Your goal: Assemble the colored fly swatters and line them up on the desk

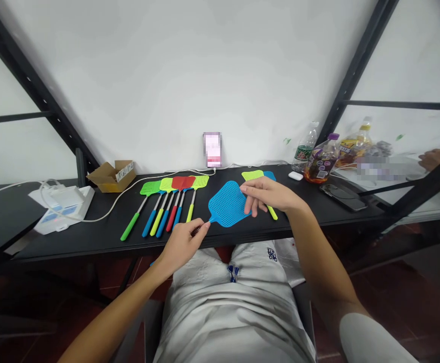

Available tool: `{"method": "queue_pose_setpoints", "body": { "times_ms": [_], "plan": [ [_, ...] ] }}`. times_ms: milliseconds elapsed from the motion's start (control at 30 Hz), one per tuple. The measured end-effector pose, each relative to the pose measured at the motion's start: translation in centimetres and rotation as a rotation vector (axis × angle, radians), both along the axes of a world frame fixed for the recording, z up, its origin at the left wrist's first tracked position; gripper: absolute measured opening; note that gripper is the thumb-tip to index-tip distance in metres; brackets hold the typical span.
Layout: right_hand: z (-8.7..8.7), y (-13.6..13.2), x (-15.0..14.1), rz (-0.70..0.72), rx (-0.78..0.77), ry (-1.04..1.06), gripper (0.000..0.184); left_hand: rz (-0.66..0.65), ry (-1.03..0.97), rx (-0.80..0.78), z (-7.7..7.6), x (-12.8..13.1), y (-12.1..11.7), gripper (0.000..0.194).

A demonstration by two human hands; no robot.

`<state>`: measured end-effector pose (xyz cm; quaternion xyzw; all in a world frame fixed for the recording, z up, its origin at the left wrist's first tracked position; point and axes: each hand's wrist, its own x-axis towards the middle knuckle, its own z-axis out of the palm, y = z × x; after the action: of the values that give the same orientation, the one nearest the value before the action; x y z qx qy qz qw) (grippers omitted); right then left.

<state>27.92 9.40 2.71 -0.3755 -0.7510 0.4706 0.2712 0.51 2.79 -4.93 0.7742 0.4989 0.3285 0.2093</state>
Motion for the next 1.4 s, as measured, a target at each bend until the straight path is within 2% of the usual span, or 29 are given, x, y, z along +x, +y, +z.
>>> {"method": "queue_pose_setpoints", "body": {
  "times_ms": [233, 367, 467, 567, 633, 800, 867, 967, 1067, 1133, 1233, 1300, 1400],
  "plan": [
    [0.6, -0.6, 0.3, 0.026, 0.047, 0.032, 0.050, 0.004, -0.001, 0.003, 0.2, -0.2, 0.1, 0.041],
    [0.8, -0.6, 0.5, -0.055, 0.116, 0.044, 0.056, 0.001, -0.023, -0.034, 0.5, 0.0, 0.0, 0.044],
    [0.5, -0.3, 0.5, -0.101, 0.194, 0.043, 0.045, -0.014, -0.057, -0.066, 0.6, 0.2, 0.0, 0.047],
    [0.0, 0.3, 0.3, -0.102, 0.207, 0.117, 0.030, -0.013, -0.113, -0.114, 0.7, 0.3, 0.0, 0.049],
    [-0.3, 0.5, 0.1, -0.095, 0.208, 0.169, 0.026, -0.027, -0.175, -0.204, 0.6, 0.3, 0.1, 0.050],
    [-0.4, 0.3, -0.3, -0.068, 0.290, 0.225, 0.023, -0.092, -0.371, -0.647, 0.6, 0.0, 0.4, 0.054],
    [-0.3, 0.2, -0.5, -0.093, 0.325, 0.248, 0.020, -0.109, -0.422, -0.771, 0.8, -0.2, 0.4, 0.055],
    [-0.6, 0.9, -0.4, -0.198, 0.411, 0.274, 0.019, -0.141, -0.453, -0.886, 1.2, -0.4, 0.5, 0.056],
    [-1.6, 3.0, 0.1, -0.366, 0.453, 0.270, 0.018, -0.160, -0.467, -0.945, 1.3, -0.4, 0.5, 0.056],
    [-2.8, 4.7, 0.5, -0.456, 0.371, 0.178, 0.021, -0.167, -0.477, -0.949, 1.4, -0.2, 0.4, 0.056],
    [-4.8, 6.8, 0.8, -0.587, 0.339, -0.182, 0.021, -0.173, -0.474, -0.937, 1.4, 0.2, 0.1, 0.055],
    [-6.0, 7.6, 0.6, -0.649, 0.346, -0.412, 0.025, -0.184, -0.473, -0.927, 1.5, 0.3, 0.0, 0.053],
    [-7.0, 7.8, 0.2, -0.674, 0.348, -0.554, 0.030, -0.199, -0.481, -0.913, 1.6, 0.2, -0.1, 0.052]
  ]
}}
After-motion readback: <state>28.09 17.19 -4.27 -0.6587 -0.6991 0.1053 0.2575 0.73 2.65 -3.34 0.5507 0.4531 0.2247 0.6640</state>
